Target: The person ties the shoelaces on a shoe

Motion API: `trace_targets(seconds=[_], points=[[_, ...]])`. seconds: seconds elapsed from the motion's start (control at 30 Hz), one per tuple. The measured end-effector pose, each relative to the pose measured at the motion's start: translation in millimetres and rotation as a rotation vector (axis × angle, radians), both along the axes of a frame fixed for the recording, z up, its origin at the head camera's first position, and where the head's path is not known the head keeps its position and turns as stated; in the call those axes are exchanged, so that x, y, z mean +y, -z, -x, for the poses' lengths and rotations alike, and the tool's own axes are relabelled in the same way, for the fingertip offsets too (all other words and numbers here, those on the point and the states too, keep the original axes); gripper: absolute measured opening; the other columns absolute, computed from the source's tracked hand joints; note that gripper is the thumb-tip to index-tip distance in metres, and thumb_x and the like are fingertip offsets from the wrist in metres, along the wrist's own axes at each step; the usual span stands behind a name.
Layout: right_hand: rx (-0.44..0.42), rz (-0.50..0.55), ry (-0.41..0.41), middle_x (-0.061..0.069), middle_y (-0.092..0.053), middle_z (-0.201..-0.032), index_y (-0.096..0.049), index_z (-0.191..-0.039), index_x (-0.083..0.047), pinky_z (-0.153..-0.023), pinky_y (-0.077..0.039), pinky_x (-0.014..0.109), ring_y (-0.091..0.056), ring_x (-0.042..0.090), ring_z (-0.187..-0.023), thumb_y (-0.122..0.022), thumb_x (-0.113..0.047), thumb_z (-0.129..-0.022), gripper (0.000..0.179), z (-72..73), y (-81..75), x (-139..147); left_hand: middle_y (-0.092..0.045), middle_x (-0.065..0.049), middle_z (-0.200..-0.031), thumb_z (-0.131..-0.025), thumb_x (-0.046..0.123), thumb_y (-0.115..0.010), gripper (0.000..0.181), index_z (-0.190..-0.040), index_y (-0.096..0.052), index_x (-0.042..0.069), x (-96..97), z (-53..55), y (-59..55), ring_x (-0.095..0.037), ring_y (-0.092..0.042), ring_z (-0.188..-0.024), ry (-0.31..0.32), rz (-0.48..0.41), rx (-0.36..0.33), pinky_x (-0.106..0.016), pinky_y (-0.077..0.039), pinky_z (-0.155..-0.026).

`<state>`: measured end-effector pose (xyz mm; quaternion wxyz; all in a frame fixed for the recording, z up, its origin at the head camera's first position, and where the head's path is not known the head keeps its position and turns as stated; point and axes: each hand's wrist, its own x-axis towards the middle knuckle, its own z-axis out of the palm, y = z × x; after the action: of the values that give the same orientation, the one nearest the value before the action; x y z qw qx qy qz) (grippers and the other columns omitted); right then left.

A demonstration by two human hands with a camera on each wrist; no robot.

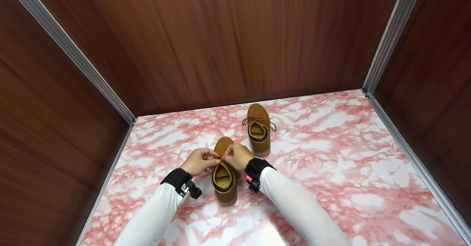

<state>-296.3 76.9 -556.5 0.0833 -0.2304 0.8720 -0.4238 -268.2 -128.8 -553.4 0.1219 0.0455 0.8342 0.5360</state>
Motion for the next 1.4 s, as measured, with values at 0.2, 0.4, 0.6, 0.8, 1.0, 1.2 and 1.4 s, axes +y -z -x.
trace_targets(seconds=[0.2, 0.4, 0.6, 0.8, 1.0, 1.2, 1.4], points=[[0.007, -0.019, 0.027, -0.003, -0.063, -0.078, -0.064, -0.082, -0.01, -0.069, -0.045, 0.023, -0.054, 0.008, -0.072, -0.069, -0.015, -0.096, 0.016, -1.8, 2.0, -1.4, -0.075, -0.004, -0.086, -0.093, 0.01, -0.078, 0.012, -0.098, -0.074, 0.001, 0.8, -0.4, 1.4, -0.009, -0.065, -0.071, -0.014, 0.003, 0.009, -0.026, -0.055, -0.064], [0.065, -0.048, 0.02, -0.002, -0.058, -0.077, -0.059, -0.081, -0.01, -0.068, -0.044, 0.026, -0.053, 0.011, -0.072, -0.066, -0.014, -0.095, 0.017, -3.6, 4.0, -4.4, -0.065, 0.005, -0.077, -0.093, 0.011, -0.077, 0.011, -0.095, -0.072, 0.0, 2.9, -1.8, 1.3, -0.01, -0.06, -0.066, -0.022, 0.017, 0.017, -0.018, -0.046, -0.056], [0.089, -0.087, 0.002, -0.003, -0.052, -0.076, -0.054, -0.083, -0.012, -0.066, -0.041, 0.028, -0.052, 0.014, -0.071, -0.064, -0.017, -0.098, 0.018, -5.1, 5.5, -6.3, -0.061, 0.006, -0.074, -0.093, 0.011, -0.077, 0.012, -0.094, -0.071, 0.0, 4.2, -2.0, 1.9, -0.006, -0.056, -0.063, -0.022, 0.042, 0.038, -0.018, -0.046, -0.057], [-0.002, 0.032, -0.019, -0.007, -0.051, -0.071, -0.058, -0.084, -0.01, -0.057, -0.042, 0.022, -0.05, 0.007, -0.061, -0.069, -0.022, -0.101, 0.023, -3.8, 6.8, 0.5, -0.06, 0.006, -0.072, -0.093, 0.011, -0.077, 0.011, -0.093, -0.071, 0.001, 4.0, -3.0, 1.6, -0.007, -0.056, -0.064, -0.019, 0.035, 0.034, -0.019, -0.045, -0.057], [-0.156, 0.148, -0.078, -0.006, -0.057, -0.07, -0.064, -0.093, -0.004, -0.053, -0.05, 0.025, -0.055, 0.007, -0.056, -0.072, -0.016, -0.098, 0.016, -0.6, 7.6, 11.0, -0.06, 0.006, -0.074, -0.092, 0.012, -0.078, 0.011, -0.093, -0.071, 0.003, 3.1, -4.5, 1.6, -0.007, -0.056, -0.066, -0.021, 0.05, 0.054, -0.019, -0.047, -0.061], [-0.192, 0.177, -0.096, -0.003, -0.066, -0.078, -0.068, -0.098, 0.001, -0.058, -0.052, 0.022, -0.06, 0.01, -0.065, -0.068, -0.007, -0.095, 0.008, 0.7, 11.0, 13.1, -0.059, 0.007, -0.074, -0.092, 0.01, -0.078, 0.011, -0.093, -0.071, 0.003, 2.5, -4.6, 3.1, -0.006, -0.056, -0.066, -0.019, 0.055, 0.076, -0.018, -0.046, -0.061], [-0.138, 0.16, -0.058, -0.005, -0.061, -0.073, -0.067, -0.091, 0.0, -0.056, -0.044, 0.017, -0.054, 0.005, -0.063, -0.069, -0.011, -0.097, 0.013, -1.9, 11.6, 8.8, -0.058, 0.008, -0.072, -0.092, 0.009, -0.078, 0.012, -0.093, -0.071, 0.0, 3.3, -5.1, 4.0, -0.005, -0.055, -0.066, -0.01, 0.048, 0.112, -0.017, -0.046, -0.061]])
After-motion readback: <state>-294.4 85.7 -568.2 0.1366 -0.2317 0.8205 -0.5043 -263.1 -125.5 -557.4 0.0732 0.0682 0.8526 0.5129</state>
